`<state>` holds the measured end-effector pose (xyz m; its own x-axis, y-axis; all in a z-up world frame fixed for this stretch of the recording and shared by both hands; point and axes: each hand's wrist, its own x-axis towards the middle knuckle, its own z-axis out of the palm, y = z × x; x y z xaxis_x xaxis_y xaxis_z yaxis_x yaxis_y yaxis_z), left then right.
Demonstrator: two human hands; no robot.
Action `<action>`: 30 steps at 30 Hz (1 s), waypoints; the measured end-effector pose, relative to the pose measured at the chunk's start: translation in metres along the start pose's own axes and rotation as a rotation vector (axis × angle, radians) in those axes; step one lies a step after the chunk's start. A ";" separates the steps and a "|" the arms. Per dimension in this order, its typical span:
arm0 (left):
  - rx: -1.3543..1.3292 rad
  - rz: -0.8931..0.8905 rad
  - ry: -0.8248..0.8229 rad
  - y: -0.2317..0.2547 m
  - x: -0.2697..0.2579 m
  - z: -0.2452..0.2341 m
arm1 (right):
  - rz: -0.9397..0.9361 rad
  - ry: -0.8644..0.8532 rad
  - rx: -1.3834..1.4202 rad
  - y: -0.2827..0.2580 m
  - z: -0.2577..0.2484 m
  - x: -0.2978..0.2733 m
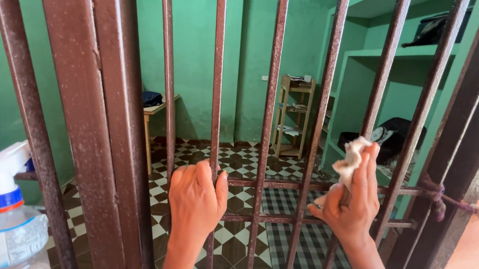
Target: The person wipes the vertical and horizontal bars of a metal security grille with a cloth. A spray bottle is visible on the sill, but the person does not use it during the clip. The person systematically cleans multiple bars from top to bottom.
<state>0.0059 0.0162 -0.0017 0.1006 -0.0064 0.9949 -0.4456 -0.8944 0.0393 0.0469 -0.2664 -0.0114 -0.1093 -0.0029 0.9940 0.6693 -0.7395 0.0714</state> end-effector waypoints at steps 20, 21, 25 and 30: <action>-0.013 0.038 0.005 -0.002 0.000 -0.004 | 0.105 -0.411 -0.110 -0.015 -0.029 -0.161; -0.012 0.036 0.003 -0.002 0.000 -0.004 | 0.126 -0.404 -0.084 -0.014 -0.030 -0.173; -0.019 0.055 0.012 -0.002 -0.001 -0.004 | 0.112 -0.212 -0.007 -0.021 -0.029 -0.201; -0.003 0.046 -0.004 -0.002 -0.002 -0.005 | 0.287 0.060 0.139 -0.044 -0.021 -0.150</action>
<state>0.0022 0.0204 -0.0032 0.0836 -0.0493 0.9953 -0.4529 -0.8915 -0.0062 0.0183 -0.2479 -0.1656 0.0582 -0.2411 0.9688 0.7724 -0.6039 -0.1967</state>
